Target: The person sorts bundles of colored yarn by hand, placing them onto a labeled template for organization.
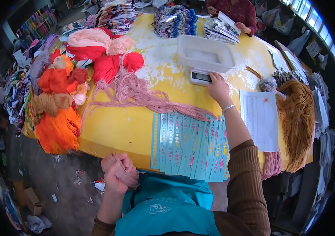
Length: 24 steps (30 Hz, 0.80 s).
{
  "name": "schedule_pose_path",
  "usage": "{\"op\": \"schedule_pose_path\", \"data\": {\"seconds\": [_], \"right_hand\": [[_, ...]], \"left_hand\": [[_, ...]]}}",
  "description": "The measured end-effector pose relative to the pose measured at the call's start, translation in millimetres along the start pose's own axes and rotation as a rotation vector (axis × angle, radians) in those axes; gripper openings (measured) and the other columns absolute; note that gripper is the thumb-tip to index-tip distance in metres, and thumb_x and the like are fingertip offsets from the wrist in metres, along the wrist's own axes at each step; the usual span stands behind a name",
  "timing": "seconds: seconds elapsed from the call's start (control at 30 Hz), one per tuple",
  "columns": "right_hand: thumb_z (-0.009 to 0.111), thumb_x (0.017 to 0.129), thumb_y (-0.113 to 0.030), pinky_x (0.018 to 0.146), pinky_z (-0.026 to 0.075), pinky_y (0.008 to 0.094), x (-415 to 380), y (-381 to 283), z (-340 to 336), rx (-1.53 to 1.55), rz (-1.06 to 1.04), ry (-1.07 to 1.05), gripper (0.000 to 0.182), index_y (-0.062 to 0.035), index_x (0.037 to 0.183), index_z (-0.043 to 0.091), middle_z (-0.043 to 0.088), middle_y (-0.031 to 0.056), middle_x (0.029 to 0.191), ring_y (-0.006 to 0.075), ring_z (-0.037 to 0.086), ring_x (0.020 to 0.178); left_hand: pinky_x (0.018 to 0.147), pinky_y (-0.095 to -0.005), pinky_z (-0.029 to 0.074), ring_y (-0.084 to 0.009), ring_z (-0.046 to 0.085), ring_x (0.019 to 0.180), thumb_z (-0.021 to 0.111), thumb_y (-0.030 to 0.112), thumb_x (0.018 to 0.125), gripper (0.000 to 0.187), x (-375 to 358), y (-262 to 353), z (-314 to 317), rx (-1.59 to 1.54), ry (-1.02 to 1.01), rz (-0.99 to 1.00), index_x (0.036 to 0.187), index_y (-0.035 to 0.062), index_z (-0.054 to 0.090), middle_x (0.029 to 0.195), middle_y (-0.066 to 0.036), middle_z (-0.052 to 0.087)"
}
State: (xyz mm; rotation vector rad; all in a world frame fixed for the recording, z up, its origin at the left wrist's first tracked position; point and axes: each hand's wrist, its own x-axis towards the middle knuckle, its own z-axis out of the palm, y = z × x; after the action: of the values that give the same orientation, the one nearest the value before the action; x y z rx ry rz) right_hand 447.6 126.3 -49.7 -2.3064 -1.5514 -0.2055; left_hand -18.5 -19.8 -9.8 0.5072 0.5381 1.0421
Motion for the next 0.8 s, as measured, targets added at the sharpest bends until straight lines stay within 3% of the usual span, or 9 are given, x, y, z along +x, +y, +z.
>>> {"op": "schedule_pose_path", "data": {"seconds": [0.37, 0.8], "right_hand": [[0.059, 0.074, -0.017, 0.095, 0.044, 0.0466, -15, -5, -11, 0.025, -0.041, 0.03, 0.049, -0.011, 0.123, 0.057, 0.055, 0.0067, 0.128, 0.0272, 0.048, 0.123], [0.051, 0.079, -0.012, 0.096, 0.043, 0.0437, -65, 30, -26, 0.117, -0.164, 0.111, 0.044, -0.0072, 0.123, 0.057, 0.055, 0.0094, 0.131, 0.027, 0.049, 0.124]], "left_hand": [[0.071, -0.0326, 0.04, -0.0173, 0.046, 0.074, 0.054, 0.025, 0.088, 0.029, 15, -5, 3, -0.007, 0.04, -0.012, 0.109, 0.0053, 0.059, 0.084, -0.006, 0.05], [0.072, -0.0324, 0.041, -0.0171, 0.045, 0.075, 0.056, 0.026, 0.087, 0.03, 14, 3, 5, -0.02, 0.01, -0.007, 0.109, 0.0054, 0.057, 0.085, -0.006, 0.048]]}}
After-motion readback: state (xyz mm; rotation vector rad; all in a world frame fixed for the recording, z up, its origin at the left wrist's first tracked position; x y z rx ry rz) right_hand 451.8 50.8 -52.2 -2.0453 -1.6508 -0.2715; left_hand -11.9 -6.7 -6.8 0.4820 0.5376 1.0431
